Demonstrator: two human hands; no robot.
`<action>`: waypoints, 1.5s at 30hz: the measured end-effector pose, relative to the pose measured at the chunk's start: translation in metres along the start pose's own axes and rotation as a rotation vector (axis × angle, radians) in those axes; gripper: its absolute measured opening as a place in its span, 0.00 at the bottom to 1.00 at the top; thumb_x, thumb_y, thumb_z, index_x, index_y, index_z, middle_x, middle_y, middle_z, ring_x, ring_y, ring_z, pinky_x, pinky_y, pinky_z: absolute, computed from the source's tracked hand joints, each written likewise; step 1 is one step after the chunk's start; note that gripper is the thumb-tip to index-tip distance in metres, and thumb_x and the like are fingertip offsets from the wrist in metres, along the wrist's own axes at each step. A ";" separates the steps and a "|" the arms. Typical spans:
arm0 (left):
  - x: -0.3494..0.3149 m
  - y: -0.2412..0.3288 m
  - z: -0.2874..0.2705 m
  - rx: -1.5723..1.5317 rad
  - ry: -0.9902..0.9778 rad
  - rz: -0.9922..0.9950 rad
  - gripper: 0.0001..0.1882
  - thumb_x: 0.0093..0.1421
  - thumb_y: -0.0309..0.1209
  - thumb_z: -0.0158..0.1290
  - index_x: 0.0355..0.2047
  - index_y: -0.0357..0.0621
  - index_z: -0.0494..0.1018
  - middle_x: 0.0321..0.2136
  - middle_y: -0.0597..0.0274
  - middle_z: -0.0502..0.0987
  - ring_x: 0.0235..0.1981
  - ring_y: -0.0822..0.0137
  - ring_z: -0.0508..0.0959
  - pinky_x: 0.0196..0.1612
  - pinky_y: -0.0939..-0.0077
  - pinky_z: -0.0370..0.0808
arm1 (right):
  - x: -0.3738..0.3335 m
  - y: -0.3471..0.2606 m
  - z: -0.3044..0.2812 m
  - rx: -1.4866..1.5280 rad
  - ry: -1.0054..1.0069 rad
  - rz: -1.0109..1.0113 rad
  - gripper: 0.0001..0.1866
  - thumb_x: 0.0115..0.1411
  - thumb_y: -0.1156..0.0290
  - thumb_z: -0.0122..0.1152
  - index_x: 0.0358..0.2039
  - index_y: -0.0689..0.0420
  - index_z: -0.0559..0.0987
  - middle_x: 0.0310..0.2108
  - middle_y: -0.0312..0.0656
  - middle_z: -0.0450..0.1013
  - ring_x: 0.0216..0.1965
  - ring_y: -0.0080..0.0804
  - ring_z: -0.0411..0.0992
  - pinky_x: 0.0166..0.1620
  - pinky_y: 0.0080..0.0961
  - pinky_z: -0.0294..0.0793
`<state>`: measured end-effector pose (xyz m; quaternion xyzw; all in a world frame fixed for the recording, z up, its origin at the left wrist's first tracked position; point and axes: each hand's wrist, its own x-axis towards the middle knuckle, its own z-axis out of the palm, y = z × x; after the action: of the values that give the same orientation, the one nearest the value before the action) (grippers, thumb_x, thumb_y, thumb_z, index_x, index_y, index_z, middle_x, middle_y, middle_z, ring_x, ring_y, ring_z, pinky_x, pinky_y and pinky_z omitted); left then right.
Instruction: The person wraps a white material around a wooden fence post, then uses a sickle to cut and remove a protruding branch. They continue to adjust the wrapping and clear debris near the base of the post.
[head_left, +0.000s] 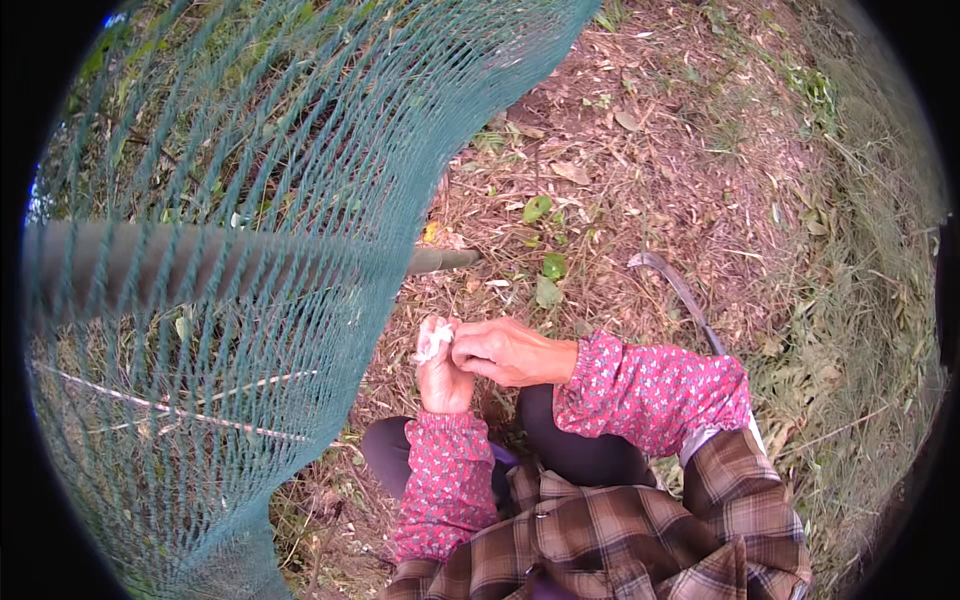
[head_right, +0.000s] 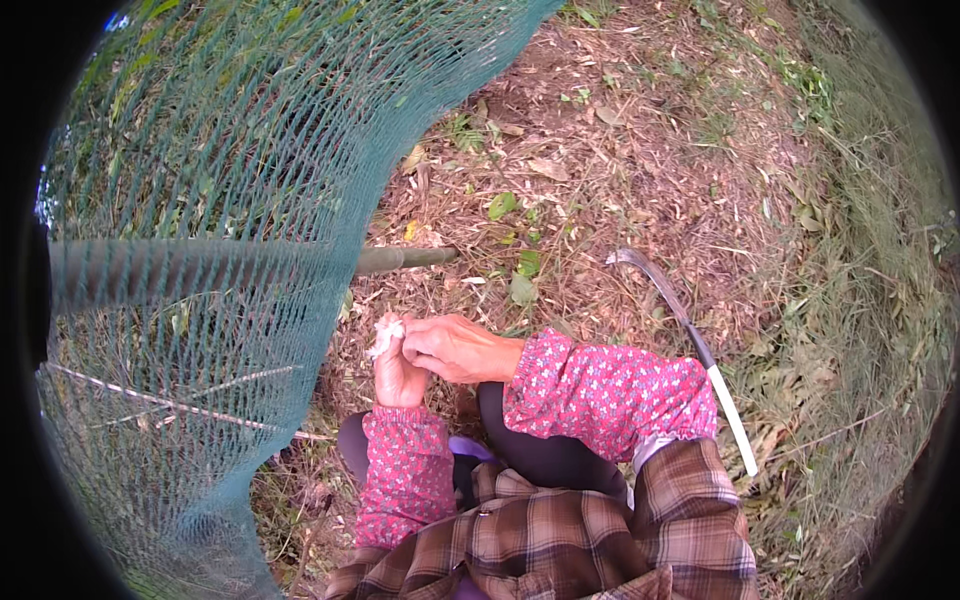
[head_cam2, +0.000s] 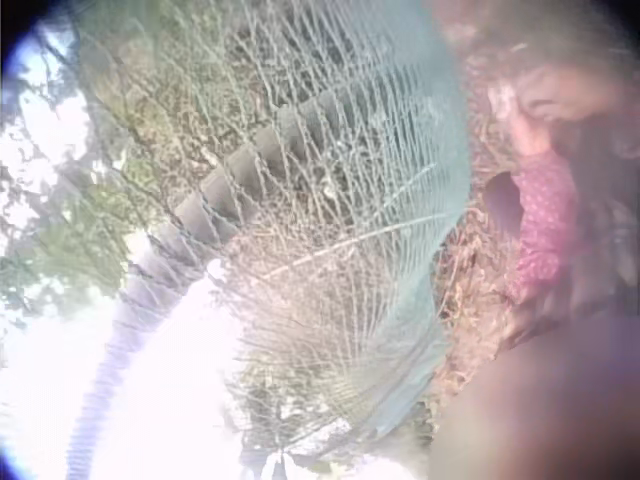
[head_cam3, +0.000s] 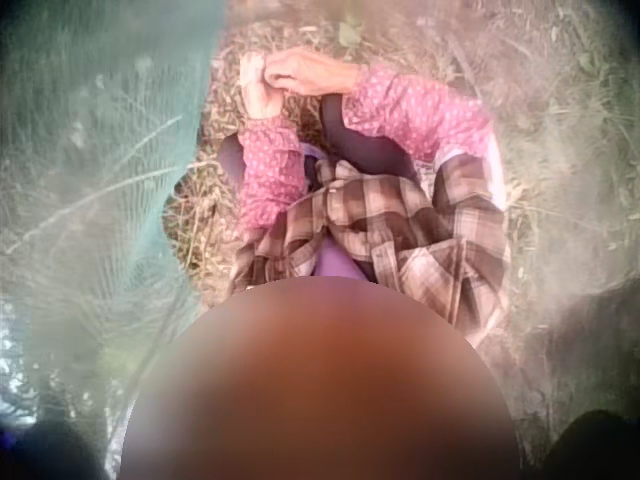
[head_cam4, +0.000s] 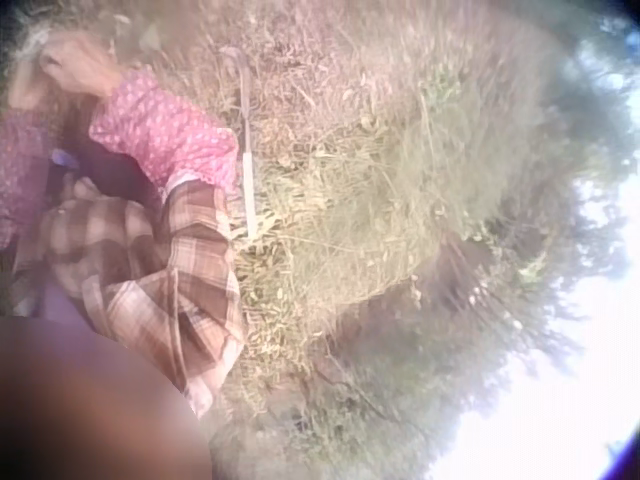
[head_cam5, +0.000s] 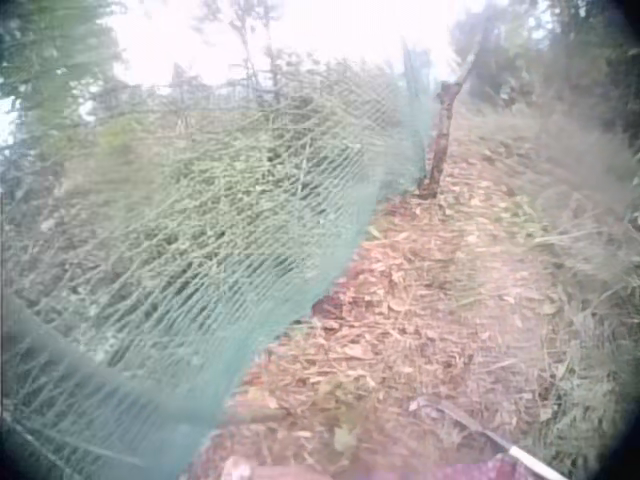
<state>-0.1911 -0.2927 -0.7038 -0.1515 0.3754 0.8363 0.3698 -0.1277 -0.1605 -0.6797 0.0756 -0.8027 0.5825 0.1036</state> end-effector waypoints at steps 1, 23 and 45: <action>0.005 0.001 -0.005 0.117 -0.041 0.100 0.13 0.56 0.24 0.54 0.41 0.42 0.67 0.33 0.66 0.71 0.35 0.73 0.71 0.38 0.82 0.69 | 0.002 0.011 0.005 0.056 0.040 0.041 0.06 0.51 0.76 0.56 0.31 0.61 0.75 0.26 0.45 0.71 0.29 0.40 0.72 0.32 0.32 0.71; -0.064 0.027 0.098 0.423 -0.010 0.514 0.10 0.56 0.24 0.51 0.36 0.40 0.63 0.28 0.67 0.65 0.30 0.76 0.67 0.34 0.84 0.65 | 0.029 -0.064 -0.054 0.271 0.201 -0.140 0.08 0.44 0.80 0.66 0.27 0.63 0.79 0.29 0.44 0.73 0.30 0.36 0.73 0.32 0.27 0.73; -0.105 0.072 0.103 0.984 -0.585 1.013 0.15 0.51 0.38 0.59 0.30 0.43 0.67 0.23 0.63 0.69 0.21 0.67 0.69 0.28 0.68 0.66 | 0.011 -0.117 -0.051 0.244 0.374 -0.607 0.07 0.53 0.78 0.53 0.21 0.69 0.72 0.22 0.48 0.67 0.18 0.36 0.65 0.22 0.30 0.63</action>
<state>-0.1702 -0.3014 -0.5411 0.4492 0.6151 0.6461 0.0504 -0.1056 -0.1478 -0.5542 0.2142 -0.6357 0.6205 0.4062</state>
